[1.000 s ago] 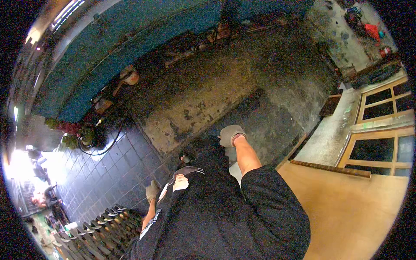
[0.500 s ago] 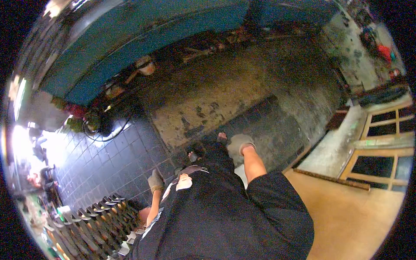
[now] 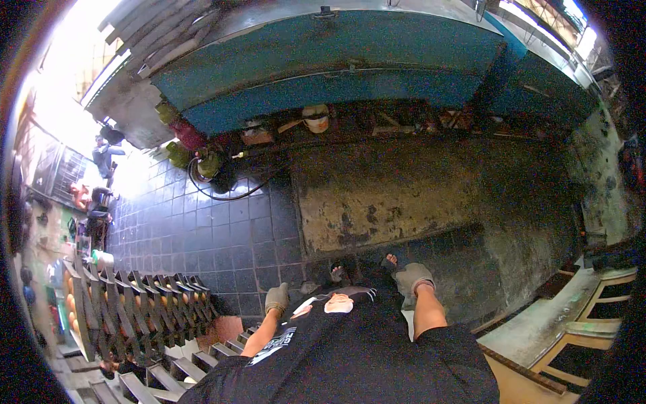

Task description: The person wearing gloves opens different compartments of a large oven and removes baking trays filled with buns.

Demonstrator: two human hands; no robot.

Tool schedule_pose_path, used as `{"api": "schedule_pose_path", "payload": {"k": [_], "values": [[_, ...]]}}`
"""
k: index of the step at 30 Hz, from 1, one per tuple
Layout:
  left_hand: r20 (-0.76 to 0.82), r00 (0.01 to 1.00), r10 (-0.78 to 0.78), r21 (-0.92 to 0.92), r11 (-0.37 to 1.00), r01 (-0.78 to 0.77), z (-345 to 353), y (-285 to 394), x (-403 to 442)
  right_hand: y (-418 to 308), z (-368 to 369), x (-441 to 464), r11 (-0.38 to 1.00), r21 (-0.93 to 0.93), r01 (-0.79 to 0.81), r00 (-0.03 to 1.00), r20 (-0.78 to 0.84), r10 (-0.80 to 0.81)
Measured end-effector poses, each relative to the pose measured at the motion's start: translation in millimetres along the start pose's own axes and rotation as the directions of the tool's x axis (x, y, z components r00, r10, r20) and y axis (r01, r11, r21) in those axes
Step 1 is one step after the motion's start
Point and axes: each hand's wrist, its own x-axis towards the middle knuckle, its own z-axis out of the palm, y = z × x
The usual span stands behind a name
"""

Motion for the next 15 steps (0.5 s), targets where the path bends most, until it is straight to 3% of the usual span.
{"api": "schedule_pose_path", "payload": {"k": [7, 9, 11, 15], "values": [[0.031, 0.999, 0.012, 0.079, 0.997, -0.015, 11.0, -33.6, 15.1, -21.1, 4.4, 7.3, 1.000, 0.001, -0.008, 0.998, -0.059, 0.008], [0.036, 0.999, -0.017, 0.068, 0.998, 0.014, 11.2, -30.9, 21.8, -20.5, 3.2, 10.6, 1.000, 0.010, -0.024, 0.998, -0.050, 0.025], [0.052, 0.992, 0.118, 0.201, 0.971, -0.126, -8.7, -8.7, 8.2, -15.1, 2.6, 16.6, 0.999, 0.021, -0.042, 0.998, -0.036, 0.043], [0.027, 0.996, 0.086, 0.136, 0.987, -0.089, -21.1, 19.7, 21.0, -10.2, -12.1, 28.2, 0.999, 0.026, 0.025, 1.000, 0.014, -0.025]]}}
